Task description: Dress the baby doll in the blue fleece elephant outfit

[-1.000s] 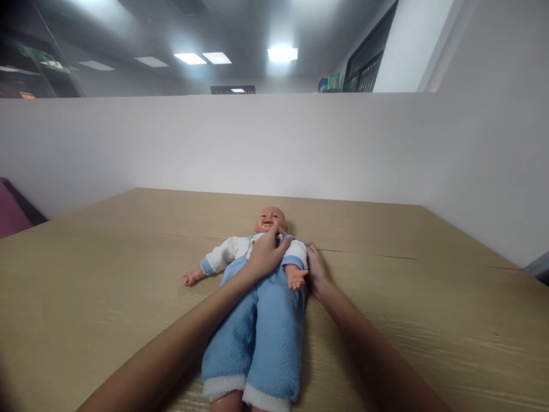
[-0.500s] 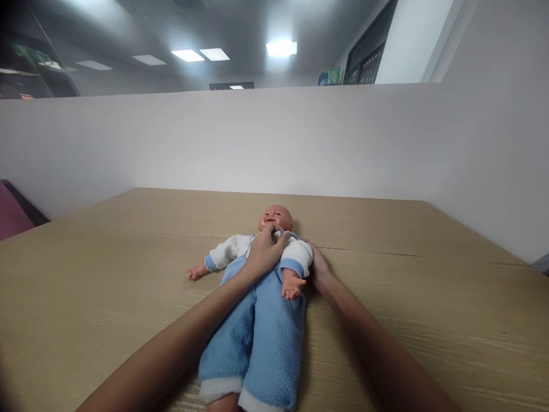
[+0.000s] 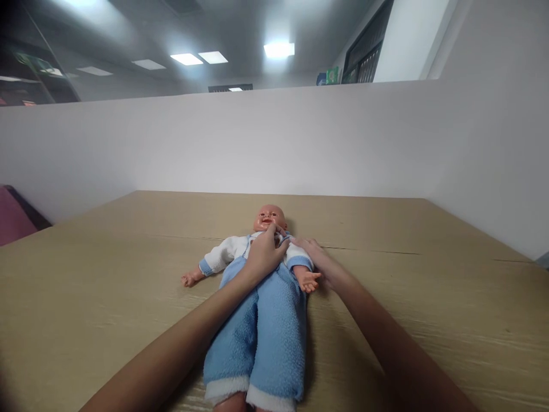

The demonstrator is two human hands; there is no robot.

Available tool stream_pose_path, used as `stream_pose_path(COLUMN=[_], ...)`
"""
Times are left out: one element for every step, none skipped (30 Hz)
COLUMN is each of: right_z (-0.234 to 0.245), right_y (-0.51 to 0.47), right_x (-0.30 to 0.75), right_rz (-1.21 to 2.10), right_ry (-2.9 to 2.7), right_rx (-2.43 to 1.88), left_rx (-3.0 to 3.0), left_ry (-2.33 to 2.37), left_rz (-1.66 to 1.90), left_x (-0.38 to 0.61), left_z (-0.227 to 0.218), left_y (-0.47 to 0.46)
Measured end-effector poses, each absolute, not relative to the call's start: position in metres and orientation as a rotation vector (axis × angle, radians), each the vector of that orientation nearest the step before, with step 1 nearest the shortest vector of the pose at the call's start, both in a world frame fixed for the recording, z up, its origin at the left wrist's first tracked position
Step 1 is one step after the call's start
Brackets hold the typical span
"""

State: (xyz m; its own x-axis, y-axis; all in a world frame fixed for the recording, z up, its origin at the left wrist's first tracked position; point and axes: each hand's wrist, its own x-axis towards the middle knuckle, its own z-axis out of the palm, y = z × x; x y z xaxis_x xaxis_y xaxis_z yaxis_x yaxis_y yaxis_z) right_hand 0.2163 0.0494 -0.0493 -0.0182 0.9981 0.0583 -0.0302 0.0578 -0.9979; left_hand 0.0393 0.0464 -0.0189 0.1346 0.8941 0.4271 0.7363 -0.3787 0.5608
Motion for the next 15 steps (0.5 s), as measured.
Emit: stream_pose_path(right_z=[-0.045,-0.041,-0.038,-0.036,-0.035,-0.036,-0.038,-0.04,-0.044,-0.047,-0.049,-0.052,-0.053,-0.054,-0.054], right_y=[0.047,0.045,0.043,0.04,0.037,0.033,0.029,0.025,0.019,0.014,0.008,0.003,-0.003,-0.008,-0.012], right_x=[0.221,0.227,0.234,0.242,0.25,0.26,0.27,0.28,0.289,0.298,0.305,0.31,0.313,0.314,0.314], right_rz=[1.231,1.266,1.284,1.276,1.244,1.187,1.099,1.032,1.009,1.009,1.055,1.1,1.138,1.158,1.148], right_ry=[-1.23,-1.229,-1.228,-1.236,-1.256,-1.299,-1.36,-1.426,-1.488,-1.516,-1.536,-1.55,-1.56,-1.571,-1.597], right_rx=[-1.185,-1.233,-1.274,-1.308,-1.338,-1.367,-1.386,-1.401,-1.407,-1.402,-1.389,-1.385,-1.395,-1.39,-1.381], left_rx=[2.206,2.213,2.218,2.223,2.227,2.23,2.234,2.239,2.242,2.245,2.248,2.251,2.251,2.25,2.248], left_ry=[1.609,1.612,1.618,1.624,1.63,1.634,1.634,1.631,1.632,1.634,1.639,1.644,1.651,1.657,1.658], left_rz=[1.07,1.063,1.054,1.045,1.038,1.034,1.034,1.034,1.032,1.027,1.023,1.018,1.014,1.013,1.014], left_x=[0.039,0.039,0.039,0.039,0.039,0.04,0.04,0.041,0.041,0.042,0.043,0.044,0.044,0.044,0.044], left_z=[-0.019,-0.019,-0.02,-0.02,-0.02,-0.02,-0.02,-0.02,-0.02,-0.02,-0.021,-0.021,-0.021,-0.021,-0.022], left_y=[0.046,0.046,0.046,0.046,0.046,0.045,0.045,0.045,0.044,0.044,0.044,0.044,0.045,0.045,0.045])
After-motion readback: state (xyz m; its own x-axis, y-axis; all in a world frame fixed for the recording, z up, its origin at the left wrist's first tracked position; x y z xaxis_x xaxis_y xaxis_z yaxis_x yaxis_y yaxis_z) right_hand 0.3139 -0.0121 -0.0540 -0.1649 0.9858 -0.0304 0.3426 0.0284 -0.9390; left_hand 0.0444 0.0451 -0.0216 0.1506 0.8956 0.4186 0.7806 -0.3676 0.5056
